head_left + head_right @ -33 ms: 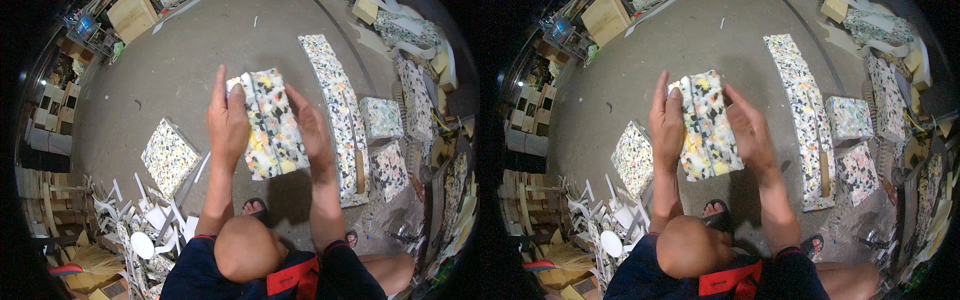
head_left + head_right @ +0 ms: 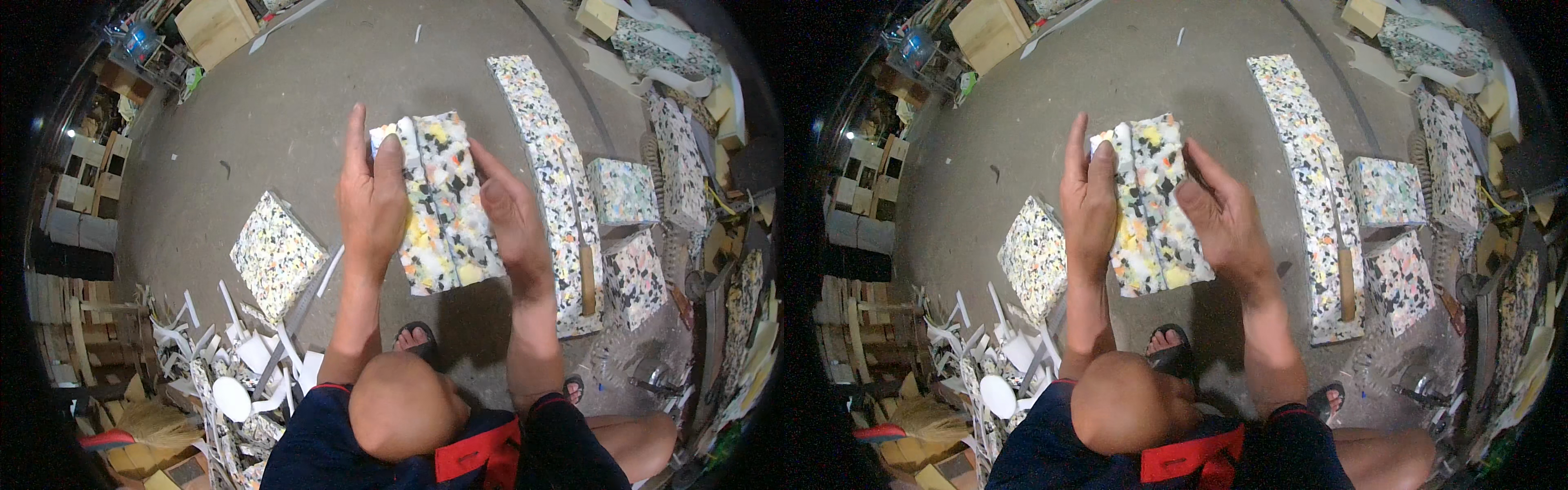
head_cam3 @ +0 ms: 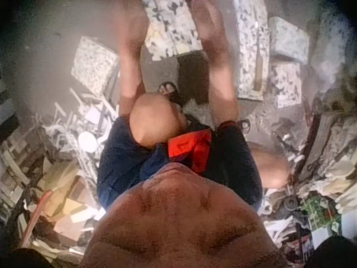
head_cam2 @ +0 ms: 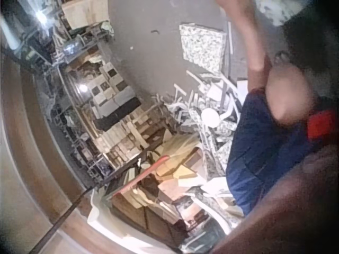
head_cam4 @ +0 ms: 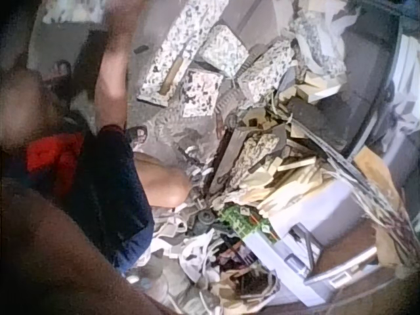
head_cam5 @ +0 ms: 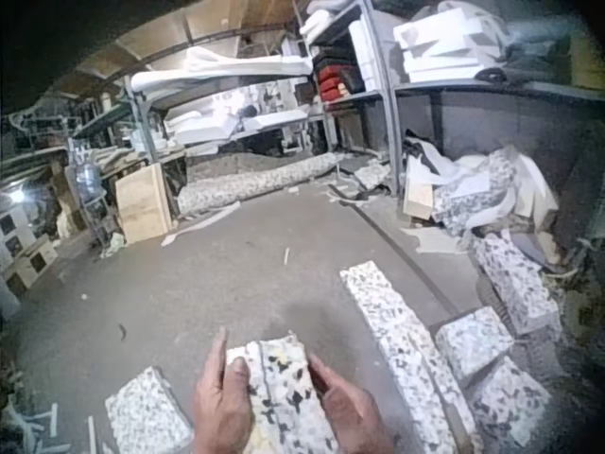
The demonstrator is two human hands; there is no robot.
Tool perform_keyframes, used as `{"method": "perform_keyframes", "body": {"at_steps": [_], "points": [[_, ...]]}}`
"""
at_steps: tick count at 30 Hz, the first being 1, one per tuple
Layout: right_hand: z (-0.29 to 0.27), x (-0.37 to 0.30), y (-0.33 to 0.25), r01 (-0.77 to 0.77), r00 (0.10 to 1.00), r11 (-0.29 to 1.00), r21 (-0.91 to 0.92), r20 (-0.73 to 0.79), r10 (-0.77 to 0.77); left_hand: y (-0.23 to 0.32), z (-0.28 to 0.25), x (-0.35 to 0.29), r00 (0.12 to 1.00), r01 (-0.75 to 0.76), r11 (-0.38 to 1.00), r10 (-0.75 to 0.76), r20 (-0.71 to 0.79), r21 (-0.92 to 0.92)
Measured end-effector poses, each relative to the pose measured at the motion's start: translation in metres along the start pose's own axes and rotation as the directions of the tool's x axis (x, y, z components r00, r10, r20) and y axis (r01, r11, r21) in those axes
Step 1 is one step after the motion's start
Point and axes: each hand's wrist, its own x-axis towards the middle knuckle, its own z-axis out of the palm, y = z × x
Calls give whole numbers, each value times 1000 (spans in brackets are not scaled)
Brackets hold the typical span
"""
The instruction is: The person measures and marks a speckled composite tile with a metal ruler and blue marker, then uses a utility knife to score and snap the tile along the marked line. The cut piece is set aside on the floor.
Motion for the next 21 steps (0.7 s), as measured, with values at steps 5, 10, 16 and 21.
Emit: {"method": "perform_keyframes", "body": {"at_steps": [5,10,16,21], "points": [[6,6,-22,-162,982,987,24,106,158,24,13,-20,1000,-22,973,22,-5,-228],[15,5,-7,-164,986,985,56,42,162,26,-3,-33,976,152,945,-99,192,-289],[14,8,1,-122,992,992,1,27,122,13,-17,-34,978,45,982,-6,210,-184],[14,7,8,-139,990,990,-13,-15,138,-3,-15,-31,968,-30,992,59,246,-119]]}}
